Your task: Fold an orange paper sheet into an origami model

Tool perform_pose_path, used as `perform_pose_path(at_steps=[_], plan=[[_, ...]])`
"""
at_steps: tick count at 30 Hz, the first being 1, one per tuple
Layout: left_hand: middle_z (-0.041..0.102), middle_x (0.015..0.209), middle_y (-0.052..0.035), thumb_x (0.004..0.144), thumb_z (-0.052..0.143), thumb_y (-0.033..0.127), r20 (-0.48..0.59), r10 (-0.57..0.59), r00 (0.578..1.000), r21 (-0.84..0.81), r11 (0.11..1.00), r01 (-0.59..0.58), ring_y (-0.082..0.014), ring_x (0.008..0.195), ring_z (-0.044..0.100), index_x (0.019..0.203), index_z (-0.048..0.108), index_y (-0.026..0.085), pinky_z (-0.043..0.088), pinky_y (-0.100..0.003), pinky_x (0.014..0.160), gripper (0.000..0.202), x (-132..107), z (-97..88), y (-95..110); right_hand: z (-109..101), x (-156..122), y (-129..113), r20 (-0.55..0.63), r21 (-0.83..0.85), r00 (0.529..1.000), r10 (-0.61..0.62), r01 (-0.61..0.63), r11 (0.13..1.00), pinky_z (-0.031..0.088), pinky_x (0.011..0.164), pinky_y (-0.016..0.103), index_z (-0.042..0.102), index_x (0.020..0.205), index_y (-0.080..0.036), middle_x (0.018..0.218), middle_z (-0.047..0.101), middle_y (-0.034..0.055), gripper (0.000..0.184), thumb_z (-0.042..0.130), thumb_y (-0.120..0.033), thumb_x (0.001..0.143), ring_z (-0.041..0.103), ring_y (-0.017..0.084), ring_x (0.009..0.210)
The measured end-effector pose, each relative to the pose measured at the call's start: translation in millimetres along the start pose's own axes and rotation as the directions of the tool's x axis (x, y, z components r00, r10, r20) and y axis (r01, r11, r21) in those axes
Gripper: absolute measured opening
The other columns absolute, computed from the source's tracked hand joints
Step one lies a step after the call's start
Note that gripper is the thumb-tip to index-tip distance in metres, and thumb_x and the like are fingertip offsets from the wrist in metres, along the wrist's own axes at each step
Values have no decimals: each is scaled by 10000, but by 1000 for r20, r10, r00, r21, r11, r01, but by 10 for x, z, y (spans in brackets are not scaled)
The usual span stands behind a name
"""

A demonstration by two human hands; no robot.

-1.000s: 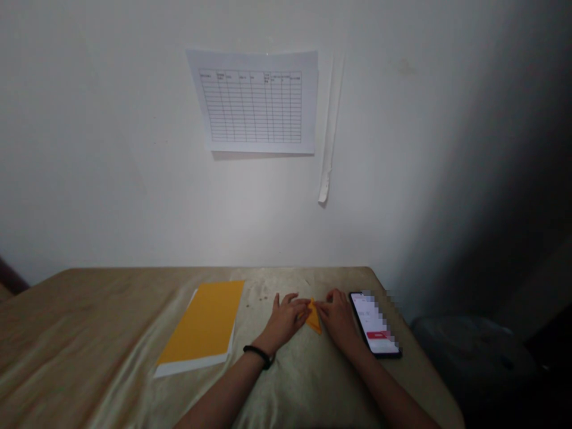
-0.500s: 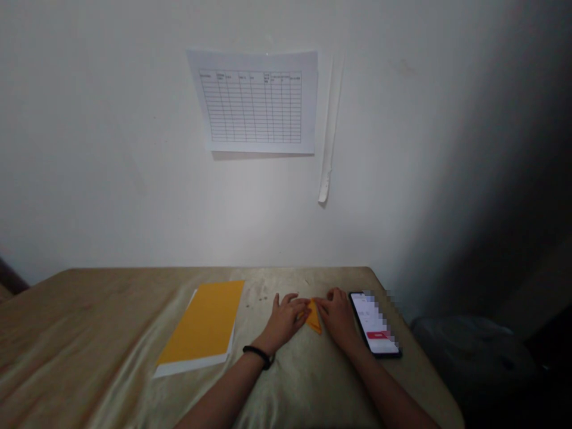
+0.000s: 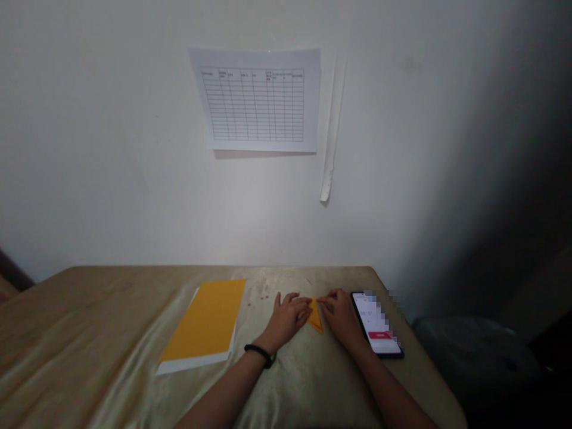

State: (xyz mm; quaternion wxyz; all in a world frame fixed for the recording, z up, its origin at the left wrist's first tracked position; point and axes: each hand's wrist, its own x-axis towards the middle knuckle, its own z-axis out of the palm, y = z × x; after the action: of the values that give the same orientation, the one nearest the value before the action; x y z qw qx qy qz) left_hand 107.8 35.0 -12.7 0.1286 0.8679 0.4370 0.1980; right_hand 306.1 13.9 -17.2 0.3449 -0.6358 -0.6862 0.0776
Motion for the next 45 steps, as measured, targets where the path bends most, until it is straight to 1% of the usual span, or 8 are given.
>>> perform_pose_path(at_steps=[5,12,17,22,26,38,42,45], plan=[[644,1344,6,1004,481,384,-3,5,1000,9,1000,-5,-284,1354,427,1159,669,335,108,-694,1149,249,4,6,-4,10,11,-10,36,-54,999,4,-2,999,414,941,341,776,1017,-299,1056,610,85,226,586,-254,904,545,244,1043],[636,1353,6,1008,464,384,4,7,1000,18,1000,-7,-281,1353,428,1116,683,329,113,-682,1155,251,-1,-3,1,56,56,28,42,-30,999,16,-14,999,417,924,335,770,1044,-304,1036,615,80,220,610,-274,896,551,238,1029],[647,1337,-5,1006,466,391,-17,9,1000,17,1000,-8,-278,1346,431,1207,651,341,97,-682,1158,278,5,28,-16,59,69,42,50,15,999,18,-18,1000,417,934,330,790,931,-285,1050,620,73,146,671,-260,849,555,232,1036],[648,1336,9,996,494,384,-22,8,1000,7,1000,-8,-277,1347,435,1142,677,344,104,-678,1159,237,8,38,-25,59,54,26,81,16,997,3,-4,1000,403,956,334,784,901,-289,1087,617,62,127,678,-251,841,541,229,1086],[651,1330,21,993,509,377,-30,4,1000,2,1000,-4,-270,1341,444,1157,662,358,104,-686,1152,225,4,46,-27,31,39,30,117,29,993,15,-19,999,401,958,325,783,868,-260,1092,619,66,111,678,-245,835,535,226,1089],[646,1336,11,1004,481,366,-28,2,1000,-10,1000,-2,-271,1344,436,1186,649,349,79,-679,1157,248,-2,48,-32,-130,-38,77,245,43,966,-82,73,996,385,985,349,783,866,-262,1060,599,64,97,702,-242,818,512,220,1076],[630,1358,14,946,584,387,-5,4,1000,-20,1000,-4,-287,1358,420,1133,662,339,70,-677,1158,208,-5,31,-33,-124,-69,92,245,68,966,-83,69,995,375,1014,369,778,858,-258,1082,589,65,88,704,-250,810,507,227,1094],[618,1375,1,865,691,418,13,3,1000,-33,999,-2,-315,1366,406,1119,661,327,72,-687,1150,272,-8,4,-22,-106,-94,93,212,105,973,-88,67,992,369,1030,364,776,862,-269,1130,579,61,97,702,-238,807,495,226,1128]])
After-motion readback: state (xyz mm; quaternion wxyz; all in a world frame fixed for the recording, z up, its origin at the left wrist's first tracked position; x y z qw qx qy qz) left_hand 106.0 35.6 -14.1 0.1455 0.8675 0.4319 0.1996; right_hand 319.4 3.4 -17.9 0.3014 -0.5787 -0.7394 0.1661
